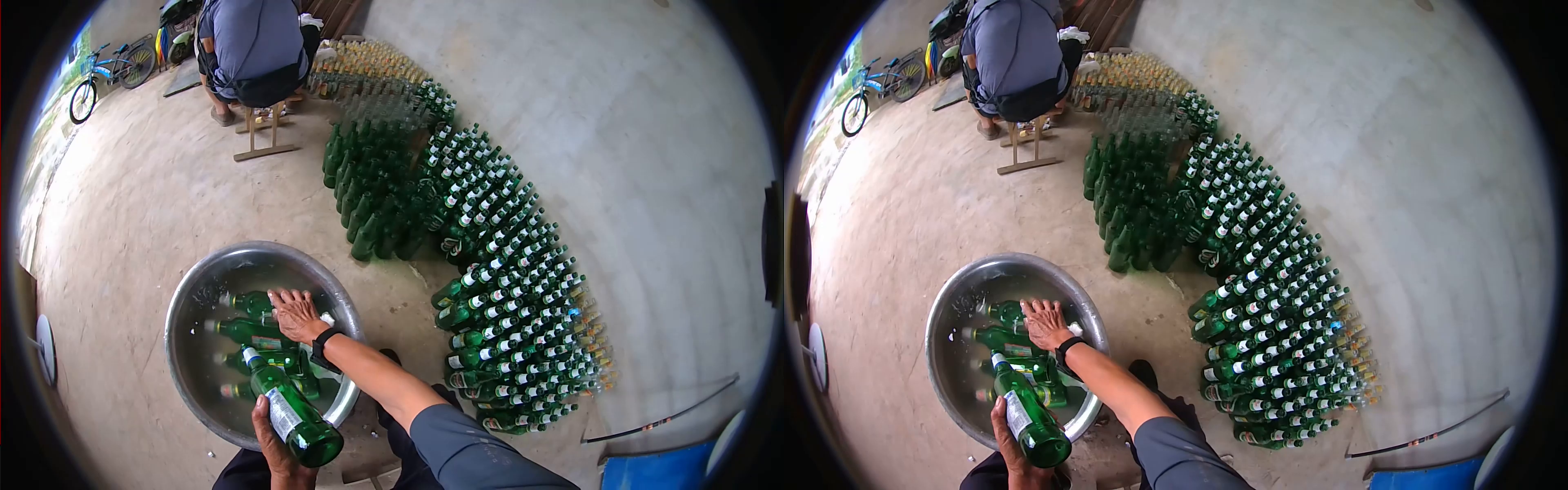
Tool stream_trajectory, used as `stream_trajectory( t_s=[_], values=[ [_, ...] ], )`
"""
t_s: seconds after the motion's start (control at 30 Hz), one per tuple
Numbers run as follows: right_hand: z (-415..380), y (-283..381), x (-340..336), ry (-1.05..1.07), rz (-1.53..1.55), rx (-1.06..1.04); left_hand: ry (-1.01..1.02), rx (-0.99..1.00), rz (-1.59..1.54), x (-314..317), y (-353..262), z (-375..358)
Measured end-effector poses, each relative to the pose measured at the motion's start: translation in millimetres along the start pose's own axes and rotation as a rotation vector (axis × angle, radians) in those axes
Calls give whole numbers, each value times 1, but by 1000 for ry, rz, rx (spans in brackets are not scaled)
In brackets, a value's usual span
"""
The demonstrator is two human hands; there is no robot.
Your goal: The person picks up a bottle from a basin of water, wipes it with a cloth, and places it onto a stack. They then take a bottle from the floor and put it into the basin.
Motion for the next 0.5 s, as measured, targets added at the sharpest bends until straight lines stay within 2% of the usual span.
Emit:
stream_trajectory(
  t_s=[0.1,0.17,0.2,0.3,0.5],
  values=[
    [-1,1,-3,3,28,12,-97,10,1,-4,4,5],
    [-1,2,-8,-208,93,-24,-58,-4,9,-4,2,3],
    [-1,3,-14,-224,132,-54,-18,-16,18,-1,3,1],
    [1,5,-19,-136,98,-20,-27,-2,45,7,3,-2],
    [3,8,-18,-102,40,10,-42,-35,27,-1,8,5]
  ],
)
Point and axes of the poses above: each hand's wrist, its own z-axis towards the middle knuckle, its own x-axis out of the palm, y = z × x, the point moved 4 cm from there along z, towards the middle knuckle, and after that the axes turned 1 degree about y, right-handed, at the moved point
